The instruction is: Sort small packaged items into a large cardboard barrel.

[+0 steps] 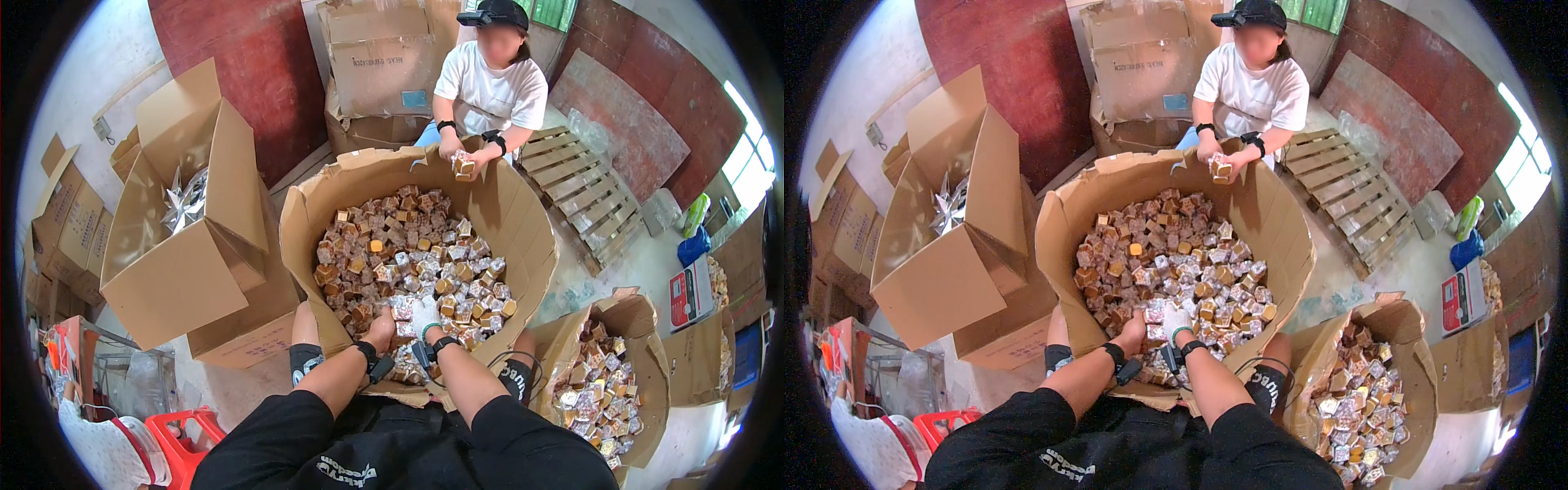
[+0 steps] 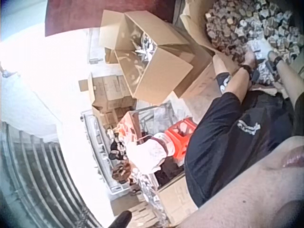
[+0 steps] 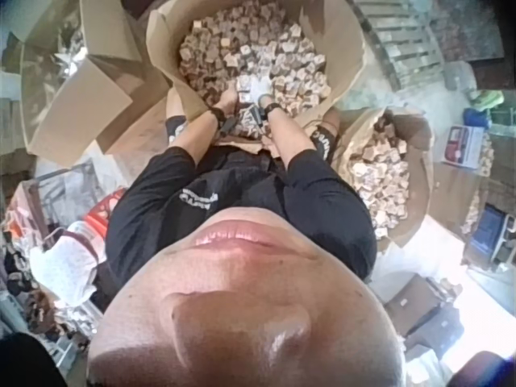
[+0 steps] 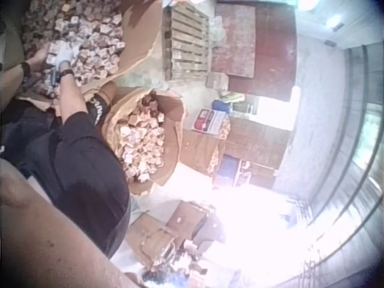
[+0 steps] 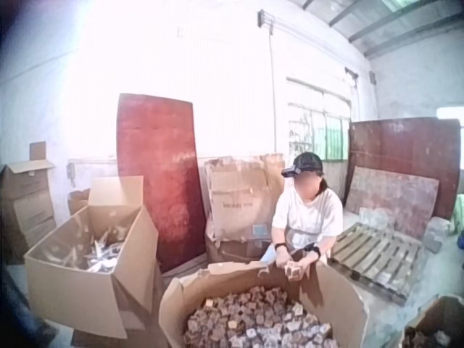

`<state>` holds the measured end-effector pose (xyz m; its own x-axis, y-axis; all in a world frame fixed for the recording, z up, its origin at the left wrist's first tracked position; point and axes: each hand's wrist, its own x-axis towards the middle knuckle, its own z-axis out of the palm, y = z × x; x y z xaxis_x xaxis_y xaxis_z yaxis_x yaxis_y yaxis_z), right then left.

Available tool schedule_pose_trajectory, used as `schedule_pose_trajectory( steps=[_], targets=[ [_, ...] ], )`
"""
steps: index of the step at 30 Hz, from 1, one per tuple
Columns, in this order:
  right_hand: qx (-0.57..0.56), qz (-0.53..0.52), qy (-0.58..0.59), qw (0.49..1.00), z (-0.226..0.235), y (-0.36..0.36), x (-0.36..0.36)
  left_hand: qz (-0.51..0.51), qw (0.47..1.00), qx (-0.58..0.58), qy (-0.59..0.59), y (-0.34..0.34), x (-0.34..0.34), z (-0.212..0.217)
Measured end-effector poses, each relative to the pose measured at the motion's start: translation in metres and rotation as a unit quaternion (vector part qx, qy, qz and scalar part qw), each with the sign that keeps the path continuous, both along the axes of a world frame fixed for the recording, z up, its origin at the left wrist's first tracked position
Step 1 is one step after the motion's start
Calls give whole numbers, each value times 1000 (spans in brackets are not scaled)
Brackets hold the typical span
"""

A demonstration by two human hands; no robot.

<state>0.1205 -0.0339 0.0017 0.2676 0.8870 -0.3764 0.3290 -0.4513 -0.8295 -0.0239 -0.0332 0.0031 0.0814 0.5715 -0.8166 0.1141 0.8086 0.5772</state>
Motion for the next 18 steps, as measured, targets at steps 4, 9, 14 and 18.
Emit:
schedule_pose_trajectory(
  steps=[4,9,14,18],
  targets=[
    [20,9,-65,998,-47,10,29,46,994,-8,-101,-12,24,53],
    [22,6,25,999,-70,19,35,16,987,-42,-155,-4,14,53],
    [-1,-8,83,997,-66,4,28,17,979,-104,-177,-4,6,48],
    [173,85,17,981,-75,7,35,1,963,-115,-243,4,3,-2]
  ],
)
